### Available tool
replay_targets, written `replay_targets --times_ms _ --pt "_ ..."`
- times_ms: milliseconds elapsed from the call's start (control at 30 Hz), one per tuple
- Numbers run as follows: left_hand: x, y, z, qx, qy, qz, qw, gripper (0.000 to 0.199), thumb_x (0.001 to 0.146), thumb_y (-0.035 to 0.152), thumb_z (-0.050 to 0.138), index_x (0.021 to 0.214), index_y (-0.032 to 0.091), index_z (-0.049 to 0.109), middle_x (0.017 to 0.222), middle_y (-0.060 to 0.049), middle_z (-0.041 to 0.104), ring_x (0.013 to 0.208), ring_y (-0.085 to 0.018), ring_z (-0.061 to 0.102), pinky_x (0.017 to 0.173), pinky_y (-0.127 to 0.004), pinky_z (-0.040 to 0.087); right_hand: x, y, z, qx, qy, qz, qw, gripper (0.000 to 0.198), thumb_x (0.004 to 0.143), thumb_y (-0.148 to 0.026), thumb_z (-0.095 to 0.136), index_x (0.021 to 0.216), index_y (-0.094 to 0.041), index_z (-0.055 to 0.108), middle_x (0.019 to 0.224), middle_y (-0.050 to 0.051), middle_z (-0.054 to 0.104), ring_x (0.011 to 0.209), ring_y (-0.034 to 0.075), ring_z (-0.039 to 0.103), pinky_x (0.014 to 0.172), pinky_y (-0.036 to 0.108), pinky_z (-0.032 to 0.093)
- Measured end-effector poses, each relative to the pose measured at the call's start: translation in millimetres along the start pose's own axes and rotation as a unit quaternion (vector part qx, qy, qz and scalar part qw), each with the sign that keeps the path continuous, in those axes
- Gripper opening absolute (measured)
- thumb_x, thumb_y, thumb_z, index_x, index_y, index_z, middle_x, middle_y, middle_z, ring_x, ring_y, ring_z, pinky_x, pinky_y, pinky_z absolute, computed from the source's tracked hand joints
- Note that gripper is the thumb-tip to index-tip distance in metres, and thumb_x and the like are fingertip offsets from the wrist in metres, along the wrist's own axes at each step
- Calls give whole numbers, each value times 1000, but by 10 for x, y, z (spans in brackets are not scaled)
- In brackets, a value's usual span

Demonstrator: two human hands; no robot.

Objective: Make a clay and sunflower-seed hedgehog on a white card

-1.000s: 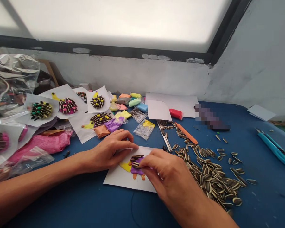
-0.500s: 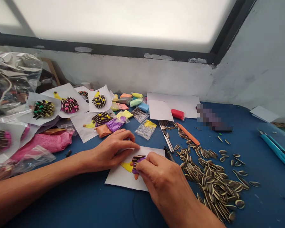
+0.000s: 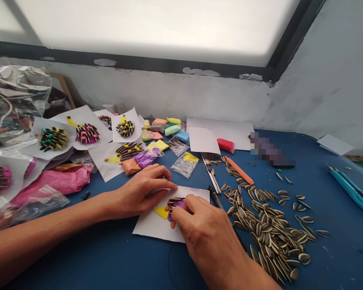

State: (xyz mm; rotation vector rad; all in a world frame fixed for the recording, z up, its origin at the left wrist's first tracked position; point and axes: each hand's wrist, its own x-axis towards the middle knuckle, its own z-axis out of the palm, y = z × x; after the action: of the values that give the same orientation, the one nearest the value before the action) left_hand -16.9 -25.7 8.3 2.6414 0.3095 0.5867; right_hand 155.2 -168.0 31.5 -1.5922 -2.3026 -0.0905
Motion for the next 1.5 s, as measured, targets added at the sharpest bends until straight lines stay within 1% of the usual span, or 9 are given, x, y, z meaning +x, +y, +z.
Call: replay_targets --times_ms 333,500,633,700,800,933,1100,1233,1500 --pt "-9 -9 14 -2 7 4 1000 25 96 17 47 105 17 71 100 -9 59 89 -19 51 80 -33 43 12 -66 -8 -33 -18 7 999 22 87 -4 51 74 -21 59 72 0 56 60 12 51 52 23 32" --pt "-9 -3 13 9 5 5 1000 25 96 18 47 105 18 70 101 -10 59 89 -19 52 80 -34 44 15 -52 -99 -41 4 13 999 23 93 -13 48 76 -21 61 72 1 57 56 11 51 51 24 34" --pt "-11 -3 6 8 2 4 1000 25 96 17 47 106 18 70 101 -10 59 89 -19 52 79 -33 44 -18 191 -177 -118 50 97 987 30 98 -26 41 83 -23 66 75 3 64 61 14 60 53 26 41" --pt "-11 0 -2 2 -2 2 1000 25 96 17 47 106 18 70 101 -10 59 89 -19 52 79 -33 44 -48 373 -186 -205 48 162 964 32 96 -28 39 85 -23 69 84 6 69 62 17 62 48 27 38" --pt "-8 10 -14 -4 -4 0 1000 26 97 17 46 107 18 70 101 -10 59 89 -19 52 78 -33 44 -99 614 -160 -241 32 208 947 37 91 -23 36 83 -20 71 90 13 69 59 21 60 41 28 29" --pt "-7 10 -16 -9 -4 2 1000 26 96 16 46 107 16 70 100 -10 59 88 -19 52 78 -33 44 -129 749 -121 -242 -16 229 943 35 88 -23 38 81 -20 72 93 13 71 57 20 59 40 27 28" --pt "-8 -2 -4 -12 -1 5 1000 27 96 16 46 107 16 71 101 -10 59 89 -20 51 78 -34 43 -102 726 -158 -236 -44 240 941 28 87 -23 42 73 -22 66 88 10 70 58 19 58 41 27 26" --pt "-7 -8 3 -11 2 8 1000 27 95 15 46 107 16 71 101 -10 59 88 -19 51 78 -34 42 -79 702 -204 -224 -40 246 942 25 86 -25 44 67 -21 59 76 8 67 54 18 55 41 26 25" --pt "-1 -19 13 -18 1 3 1000 28 96 17 46 107 15 72 101 -10 59 88 -19 51 78 -33 42 -72 646 -256 -182 -10 237 954 23 85 -25 44 68 -21 58 68 6 66 51 18 56 47 30 36"
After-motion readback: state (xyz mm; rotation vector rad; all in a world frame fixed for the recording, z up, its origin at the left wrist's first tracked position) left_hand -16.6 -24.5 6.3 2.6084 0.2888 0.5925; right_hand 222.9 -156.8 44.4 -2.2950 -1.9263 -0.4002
